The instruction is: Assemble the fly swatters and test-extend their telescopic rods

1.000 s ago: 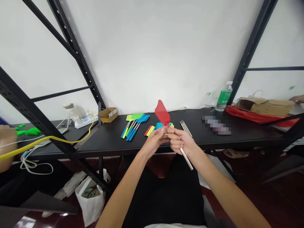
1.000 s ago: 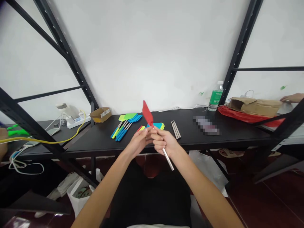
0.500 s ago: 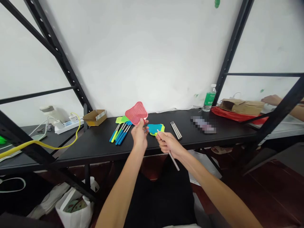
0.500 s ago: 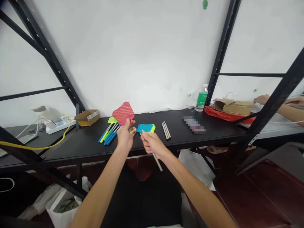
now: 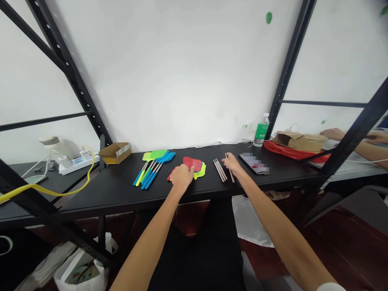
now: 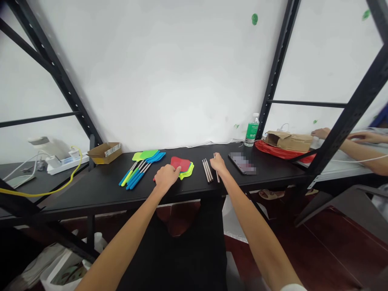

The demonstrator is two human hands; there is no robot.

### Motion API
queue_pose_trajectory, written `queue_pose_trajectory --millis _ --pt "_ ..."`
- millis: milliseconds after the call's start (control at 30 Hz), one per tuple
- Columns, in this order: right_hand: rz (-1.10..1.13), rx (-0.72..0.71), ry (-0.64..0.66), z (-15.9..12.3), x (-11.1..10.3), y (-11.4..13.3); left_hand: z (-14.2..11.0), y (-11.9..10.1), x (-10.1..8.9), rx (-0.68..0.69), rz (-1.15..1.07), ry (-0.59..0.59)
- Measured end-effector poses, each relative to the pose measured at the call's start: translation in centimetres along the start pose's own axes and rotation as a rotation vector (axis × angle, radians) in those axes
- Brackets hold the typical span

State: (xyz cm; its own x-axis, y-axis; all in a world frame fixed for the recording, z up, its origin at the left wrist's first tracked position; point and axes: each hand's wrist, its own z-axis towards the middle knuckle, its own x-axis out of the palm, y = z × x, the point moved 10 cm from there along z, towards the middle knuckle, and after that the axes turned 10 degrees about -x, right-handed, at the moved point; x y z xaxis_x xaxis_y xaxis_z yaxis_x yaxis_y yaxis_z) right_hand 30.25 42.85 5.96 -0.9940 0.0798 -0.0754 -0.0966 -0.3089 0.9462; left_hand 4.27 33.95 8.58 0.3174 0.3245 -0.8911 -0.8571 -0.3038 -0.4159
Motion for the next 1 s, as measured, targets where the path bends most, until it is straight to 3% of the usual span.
queue_pose_trajectory --millis 167,333,433,533,633,767,1000 --pt "-0.248 0.024 -0.063 0.1 0.2 -1.0 -0.6 0.2 0.0 0.047 0.046 0.029" --pt "-0.49 -0.038 0.025 -0.2 1.0 -1.1 -3.4 2.1 -1.8 0.105 0.049 0.023" --pt "-0.517 -0.065 0.042 -0.6 1.0 -1.2 -4.3 5.3 -4.3 0.095 0.065 -0.064" --pt "-0.469 -0.09 0.02 -1.7 0.2 -1.1 -4.0 10.3 -7.1 -0.025 0.083 -0.177" --pt "-0.406 -0.132 -0.031 -3.1 -0.9 -0.9 -3.3 14.2 -8.6 -0.057 0.108 -0.241" --pt "-0.365 -0.19 -0.07 -4.7 -1.9 -0.6 -2.7 15.7 -8.1 0.036 0.15 -0.266" --pt "-0.403 -0.203 -0.053 -5.2 -1.6 0.1 -2.6 16.0 -6.9 0.036 0.206 -0.268"
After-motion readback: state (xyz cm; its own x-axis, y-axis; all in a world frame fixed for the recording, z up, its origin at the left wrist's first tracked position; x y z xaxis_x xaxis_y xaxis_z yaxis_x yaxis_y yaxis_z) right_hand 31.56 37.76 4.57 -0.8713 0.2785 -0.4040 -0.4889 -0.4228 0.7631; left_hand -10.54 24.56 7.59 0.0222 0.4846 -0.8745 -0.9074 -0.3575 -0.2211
